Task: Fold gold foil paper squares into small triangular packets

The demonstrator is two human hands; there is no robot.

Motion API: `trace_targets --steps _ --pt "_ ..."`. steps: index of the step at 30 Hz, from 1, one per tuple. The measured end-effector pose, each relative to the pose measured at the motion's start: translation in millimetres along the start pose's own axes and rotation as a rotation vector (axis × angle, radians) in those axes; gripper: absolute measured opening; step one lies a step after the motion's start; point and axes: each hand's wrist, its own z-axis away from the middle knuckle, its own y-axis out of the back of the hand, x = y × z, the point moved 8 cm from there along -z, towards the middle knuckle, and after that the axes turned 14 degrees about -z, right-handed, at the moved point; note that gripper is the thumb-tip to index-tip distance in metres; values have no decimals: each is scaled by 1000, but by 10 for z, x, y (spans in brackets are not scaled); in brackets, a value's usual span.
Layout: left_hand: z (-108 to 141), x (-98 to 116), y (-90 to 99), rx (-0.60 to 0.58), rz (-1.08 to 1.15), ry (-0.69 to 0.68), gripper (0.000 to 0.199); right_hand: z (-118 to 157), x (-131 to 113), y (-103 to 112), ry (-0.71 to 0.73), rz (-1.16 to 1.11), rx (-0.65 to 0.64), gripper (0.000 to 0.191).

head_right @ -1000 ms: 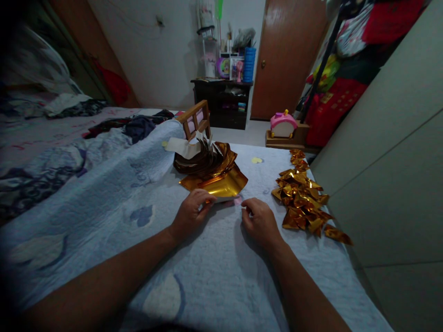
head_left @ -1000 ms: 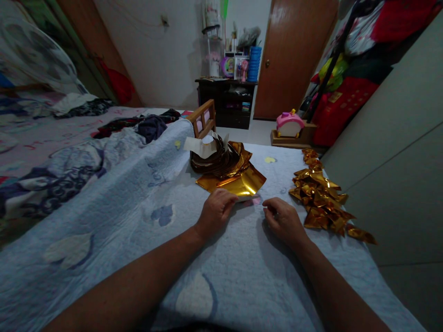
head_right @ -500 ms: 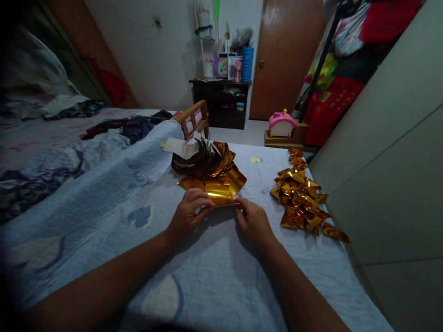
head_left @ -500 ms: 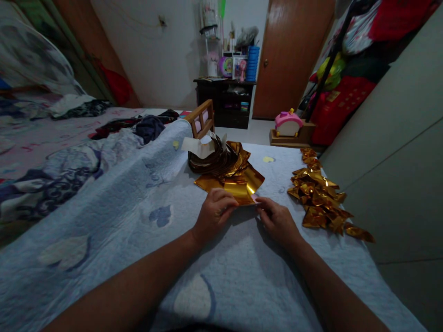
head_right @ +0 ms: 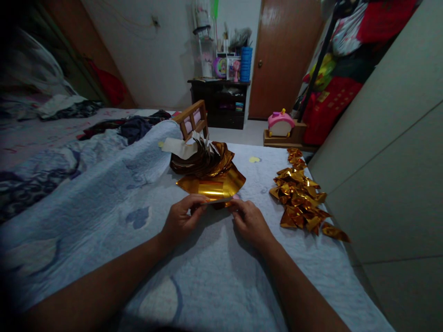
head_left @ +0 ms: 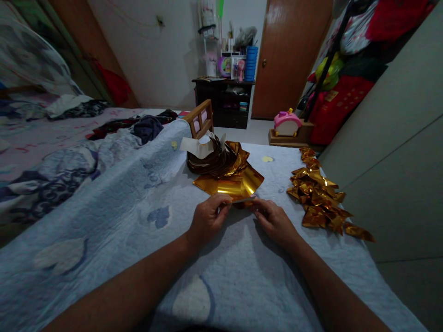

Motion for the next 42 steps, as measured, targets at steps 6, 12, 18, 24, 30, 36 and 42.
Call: trace_targets --steps 6,12,18,24,30,36,42 --pt "16 -1 92 44 2 7 11 -21 11 5 -23 42 -1 49" --pt "19 81 121 35 -30 -55 17 -78 139 46 -52 90 34 51" --pt "28 201 151 14 9 -144 11 -121 219 77 -53 135 83 65" --pt "46 289 98 -59 58 -214 9 -108 194 169 -19 161 192 81" --pt "56 370 174 -25 96 -275 11 -42 -39 429 -20 96 357 27" --pt "97 432 181 -110 127 -285 11 15 53 159 -333 -608 188 44" --pt "171 497 34 -182 148 -311 7 64 61 11 -485 -1016 76 41"
